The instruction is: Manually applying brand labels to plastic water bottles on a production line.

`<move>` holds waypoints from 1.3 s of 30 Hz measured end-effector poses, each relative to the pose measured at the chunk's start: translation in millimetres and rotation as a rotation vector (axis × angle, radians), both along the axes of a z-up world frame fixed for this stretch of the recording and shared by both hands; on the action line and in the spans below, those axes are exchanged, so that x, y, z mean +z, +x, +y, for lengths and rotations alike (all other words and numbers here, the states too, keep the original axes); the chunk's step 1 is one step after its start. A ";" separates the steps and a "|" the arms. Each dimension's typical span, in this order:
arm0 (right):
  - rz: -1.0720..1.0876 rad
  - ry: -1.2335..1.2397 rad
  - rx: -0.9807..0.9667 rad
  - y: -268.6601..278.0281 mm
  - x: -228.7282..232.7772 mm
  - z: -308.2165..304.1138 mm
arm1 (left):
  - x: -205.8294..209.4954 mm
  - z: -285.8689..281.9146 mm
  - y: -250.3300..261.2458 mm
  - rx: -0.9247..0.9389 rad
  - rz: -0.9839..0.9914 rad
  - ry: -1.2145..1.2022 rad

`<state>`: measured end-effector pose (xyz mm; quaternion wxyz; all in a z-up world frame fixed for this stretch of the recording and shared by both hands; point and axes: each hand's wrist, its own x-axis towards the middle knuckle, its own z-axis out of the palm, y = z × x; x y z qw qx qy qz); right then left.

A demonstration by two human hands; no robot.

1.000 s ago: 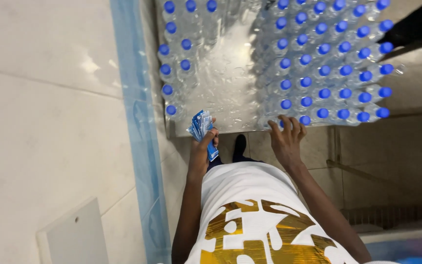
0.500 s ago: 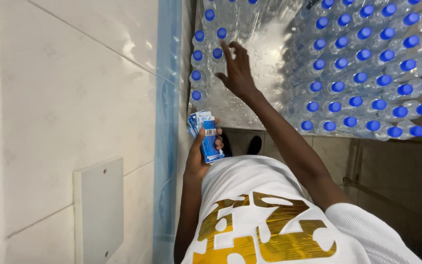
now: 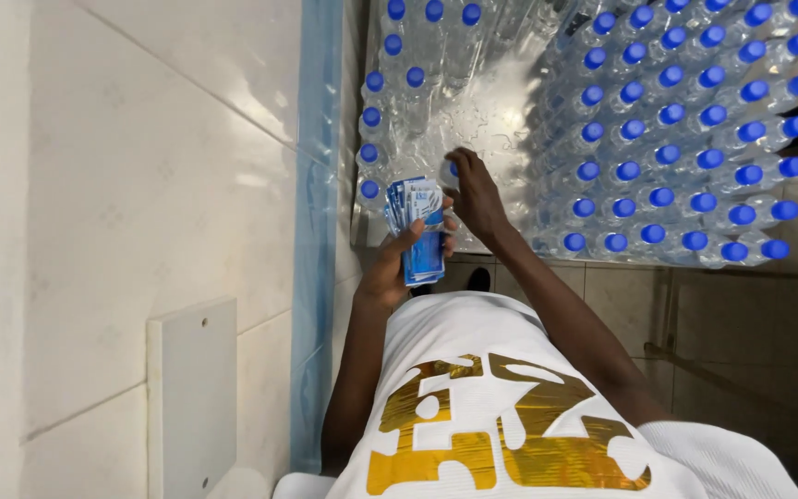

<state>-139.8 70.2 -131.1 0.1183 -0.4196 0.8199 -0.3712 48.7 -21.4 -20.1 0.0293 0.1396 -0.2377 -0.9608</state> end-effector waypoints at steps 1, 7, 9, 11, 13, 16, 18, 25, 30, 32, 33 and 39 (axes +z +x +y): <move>0.014 0.044 -0.008 3.1 0.9 15.3 | 3.3 0.3 -6.8 0.003 0.014 -0.042; 0.047 0.163 -0.015 7.8 25.8 66.4 | -6.3 3.7 -32.1 -0.038 0.032 -0.149; 0.018 0.175 0.001 10.3 46.8 74.9 | -11.4 9.5 -33.3 -0.049 0.020 -0.167; 0.021 -0.144 -0.153 12.7 72.8 82.2 | -12.4 13.1 -33.3 -0.011 -0.023 -0.291; -0.202 -0.172 -0.189 12.5 106.0 93.0 | -4.8 13.3 -34.7 0.014 -0.053 -0.414; -0.567 -0.117 -0.201 21.6 153.9 91.8 | -31.0 18.5 -30.0 0.014 -0.083 -0.564; -0.705 -0.037 -0.168 24.2 160.2 86.7 | -45.7 23.1 -30.2 -0.004 -0.079 -0.593; -0.934 -0.269 -0.176 21.4 140.9 86.8 | 7.1 30.3 -30.5 0.086 -0.123 -0.450; -0.977 -0.387 -0.198 19.0 122.5 88.3 | 31.7 31.7 -34.5 0.050 -0.063 -0.420; -0.999 -0.441 -0.145 19.5 116.0 86.6 | 14.0 32.1 -35.3 0.016 -0.007 -0.376; -1.002 -0.438 -0.144 21.3 120.6 86.5 | 9.6 33.9 -33.9 0.019 -0.010 -0.374; -0.951 -0.436 -0.078 14.4 125.9 102.2 | 12.7 29.9 -31.7 0.064 -0.072 -0.197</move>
